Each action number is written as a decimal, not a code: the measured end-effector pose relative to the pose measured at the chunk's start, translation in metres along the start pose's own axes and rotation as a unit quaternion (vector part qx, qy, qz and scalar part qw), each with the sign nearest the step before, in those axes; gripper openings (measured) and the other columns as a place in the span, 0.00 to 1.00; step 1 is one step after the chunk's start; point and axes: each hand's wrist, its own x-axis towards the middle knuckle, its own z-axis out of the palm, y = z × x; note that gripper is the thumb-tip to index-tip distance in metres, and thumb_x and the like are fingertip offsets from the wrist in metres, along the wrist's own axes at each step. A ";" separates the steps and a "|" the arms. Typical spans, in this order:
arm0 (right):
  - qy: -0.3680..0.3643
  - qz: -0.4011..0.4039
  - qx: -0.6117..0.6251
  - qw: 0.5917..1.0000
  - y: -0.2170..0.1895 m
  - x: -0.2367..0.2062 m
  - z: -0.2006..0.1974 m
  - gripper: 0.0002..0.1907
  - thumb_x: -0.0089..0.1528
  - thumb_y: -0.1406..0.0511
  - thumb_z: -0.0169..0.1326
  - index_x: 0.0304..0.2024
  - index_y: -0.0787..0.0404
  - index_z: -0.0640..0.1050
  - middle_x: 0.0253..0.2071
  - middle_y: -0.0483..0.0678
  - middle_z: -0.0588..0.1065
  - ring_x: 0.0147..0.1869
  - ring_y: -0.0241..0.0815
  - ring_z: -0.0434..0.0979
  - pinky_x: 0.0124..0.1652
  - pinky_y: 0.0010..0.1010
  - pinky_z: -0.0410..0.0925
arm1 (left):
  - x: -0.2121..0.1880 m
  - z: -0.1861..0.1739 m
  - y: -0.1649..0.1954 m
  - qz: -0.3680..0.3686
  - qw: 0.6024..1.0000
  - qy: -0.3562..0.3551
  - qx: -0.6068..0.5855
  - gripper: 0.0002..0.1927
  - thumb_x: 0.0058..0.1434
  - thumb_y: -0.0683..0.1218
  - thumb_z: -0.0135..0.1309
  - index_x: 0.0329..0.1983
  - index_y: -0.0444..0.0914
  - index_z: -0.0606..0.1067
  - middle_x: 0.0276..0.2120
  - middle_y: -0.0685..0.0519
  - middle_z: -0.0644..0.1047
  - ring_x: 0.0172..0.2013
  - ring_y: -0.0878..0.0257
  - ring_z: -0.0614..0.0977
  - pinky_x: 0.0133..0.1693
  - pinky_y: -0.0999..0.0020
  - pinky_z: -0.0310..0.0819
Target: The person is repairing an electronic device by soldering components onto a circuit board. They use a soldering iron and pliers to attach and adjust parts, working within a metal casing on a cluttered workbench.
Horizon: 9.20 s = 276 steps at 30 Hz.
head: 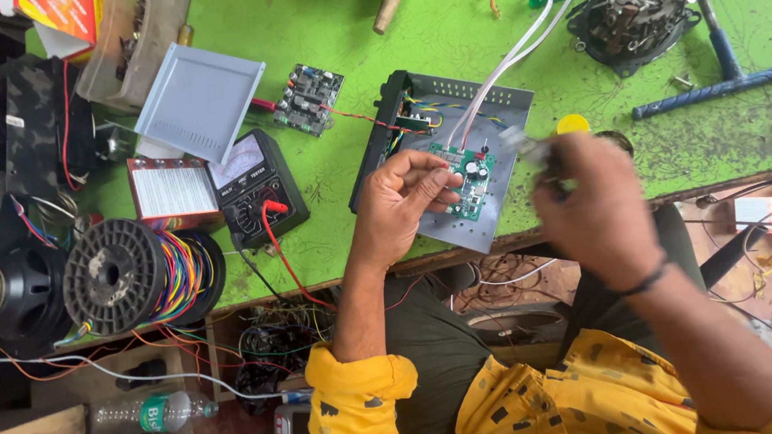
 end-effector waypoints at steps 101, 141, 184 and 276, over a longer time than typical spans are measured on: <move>-0.355 0.216 0.449 0.791 -0.012 -0.016 0.016 0.31 0.57 0.71 0.49 0.64 0.61 0.66 0.44 0.43 0.66 0.49 0.34 0.66 0.50 0.26 0.66 | -0.006 0.016 0.013 0.033 0.980 0.015 0.195 0.08 0.64 0.46 0.62 0.40 0.35 0.81 0.28 0.56 0.82 0.29 0.73 0.79 0.33 0.74 0.73; -0.368 0.172 0.318 0.856 -0.018 -0.006 0.009 0.22 0.60 0.61 0.57 0.55 0.62 0.74 0.35 0.43 0.69 0.40 0.34 0.68 0.41 0.28 0.65 | -0.010 0.016 0.020 0.033 0.972 -0.002 0.231 0.08 0.63 0.46 0.63 0.40 0.36 0.82 0.26 0.58 0.80 0.27 0.74 0.76 0.30 0.74 0.70; -0.007 -0.071 -0.306 0.949 0.066 0.004 -0.069 0.35 0.47 0.47 0.71 0.48 0.61 0.80 0.69 0.68 0.65 0.74 0.69 0.54 0.62 0.57 0.53 | -0.004 0.006 0.008 0.061 0.995 0.025 0.080 0.06 0.61 0.38 0.65 0.41 0.32 0.82 0.36 0.53 0.83 0.37 0.71 0.82 0.41 0.74 0.77; -0.068 -0.164 -0.010 0.984 -0.042 -0.001 0.016 0.33 0.61 0.64 0.61 0.68 0.58 0.67 0.41 0.51 0.80 0.48 0.50 0.79 0.50 0.42 0.63 | -0.009 0.002 0.006 0.041 0.995 0.051 0.079 0.06 0.64 0.37 0.58 0.31 0.31 0.76 0.28 0.55 0.80 0.28 0.75 0.78 0.31 0.78 0.73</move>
